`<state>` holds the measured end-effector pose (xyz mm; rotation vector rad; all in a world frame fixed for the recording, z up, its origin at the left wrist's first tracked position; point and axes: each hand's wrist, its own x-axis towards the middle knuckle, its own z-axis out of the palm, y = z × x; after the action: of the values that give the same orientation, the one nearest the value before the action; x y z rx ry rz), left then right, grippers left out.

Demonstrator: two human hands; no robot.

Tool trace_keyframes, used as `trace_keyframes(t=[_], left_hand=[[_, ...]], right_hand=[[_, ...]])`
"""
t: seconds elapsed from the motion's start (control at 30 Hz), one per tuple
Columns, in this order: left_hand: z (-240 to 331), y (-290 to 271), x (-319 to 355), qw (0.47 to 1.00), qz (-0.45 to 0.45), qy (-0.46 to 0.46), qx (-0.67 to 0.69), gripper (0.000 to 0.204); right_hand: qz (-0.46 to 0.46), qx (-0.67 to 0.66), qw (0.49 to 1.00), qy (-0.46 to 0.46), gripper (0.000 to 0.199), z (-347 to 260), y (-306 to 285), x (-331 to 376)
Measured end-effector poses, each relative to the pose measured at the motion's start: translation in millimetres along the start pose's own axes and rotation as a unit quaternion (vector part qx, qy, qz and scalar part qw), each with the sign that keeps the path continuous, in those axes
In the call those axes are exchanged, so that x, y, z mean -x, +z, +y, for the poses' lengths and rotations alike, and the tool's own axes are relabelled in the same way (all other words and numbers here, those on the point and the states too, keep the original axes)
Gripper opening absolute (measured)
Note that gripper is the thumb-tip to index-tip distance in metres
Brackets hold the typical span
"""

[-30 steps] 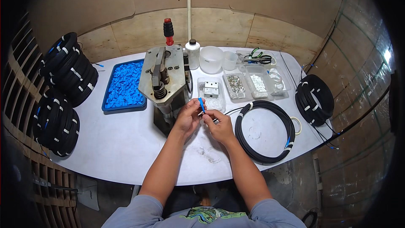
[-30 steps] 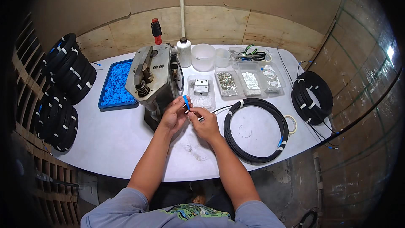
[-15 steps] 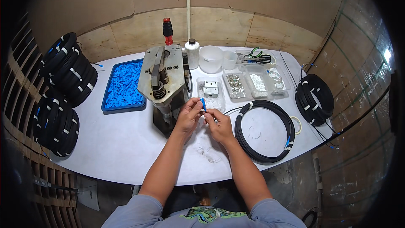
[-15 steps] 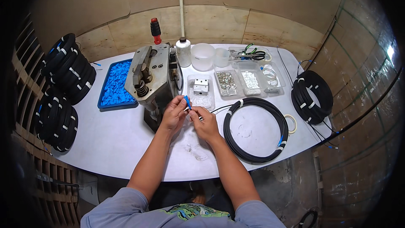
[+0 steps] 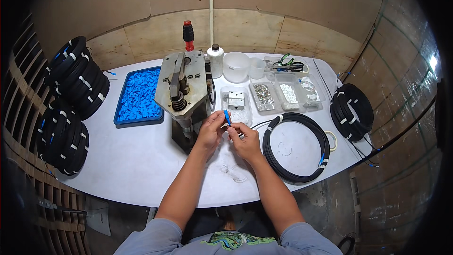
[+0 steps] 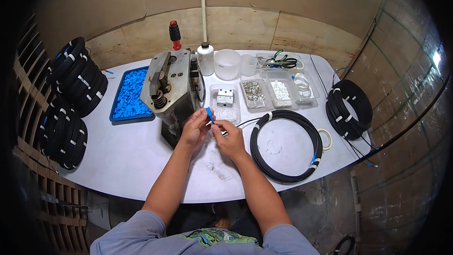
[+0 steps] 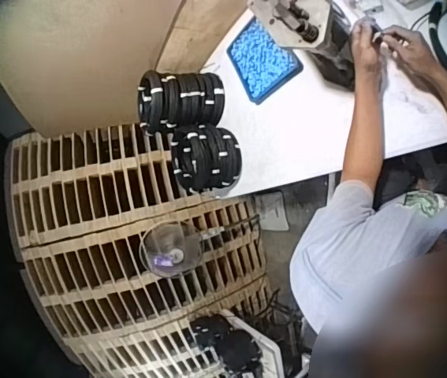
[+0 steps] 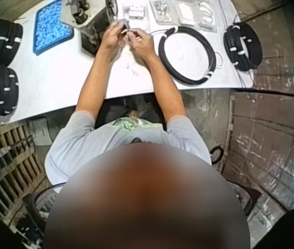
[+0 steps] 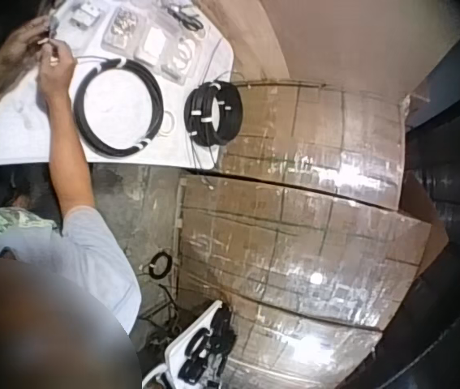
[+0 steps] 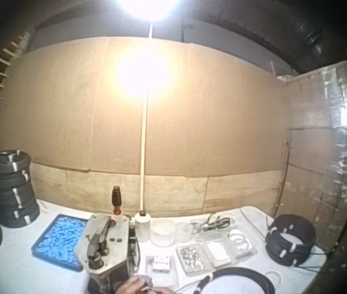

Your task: Assembling a blue connector component onto a cable end using a mechanical press.

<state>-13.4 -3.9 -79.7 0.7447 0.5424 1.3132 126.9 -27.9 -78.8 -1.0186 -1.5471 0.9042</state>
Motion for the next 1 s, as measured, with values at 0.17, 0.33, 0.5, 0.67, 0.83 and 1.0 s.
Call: trace_keyframes(t=[0.17,0.33,0.5,0.67,0.83,1.0], left_hand=[[-2.7,-4.3,-2.6,0.999,0.000,0.008,-0.037,0.024],[-2.2,-5.5,-3.2,1.000,-0.025,-0.003,-0.006,0.026],[-2.1,-4.7,-2.0,0.998,-0.056,-0.015,-0.011,0.027],[-3.3,-1.5,-2.9,0.999,0.008,0.017,-0.044,0.025],[-3.7,-6.6,-3.6,0.998,-0.022,0.011,-0.065,0.025],[-4.2,-3.2,-2.5,0.998,-0.007,0.014,-0.063,0.025]], right_hand=[[0.011,0.013,1.000,-0.021,0.015,4.5,1.1,-0.1],[-0.027,-0.028,0.999,0.020,0.013,11.2,0.2,-1.7],[-0.017,-0.021,1.000,-0.010,0.013,11.1,0.9,-2.4],[-0.001,0.015,1.000,-0.025,0.013,8.6,-0.1,-1.8],[0.020,0.009,0.999,-0.031,0.012,8.6,2.0,-1.4],[0.016,0.027,0.999,-0.039,0.012,8.9,0.2,-1.7]])
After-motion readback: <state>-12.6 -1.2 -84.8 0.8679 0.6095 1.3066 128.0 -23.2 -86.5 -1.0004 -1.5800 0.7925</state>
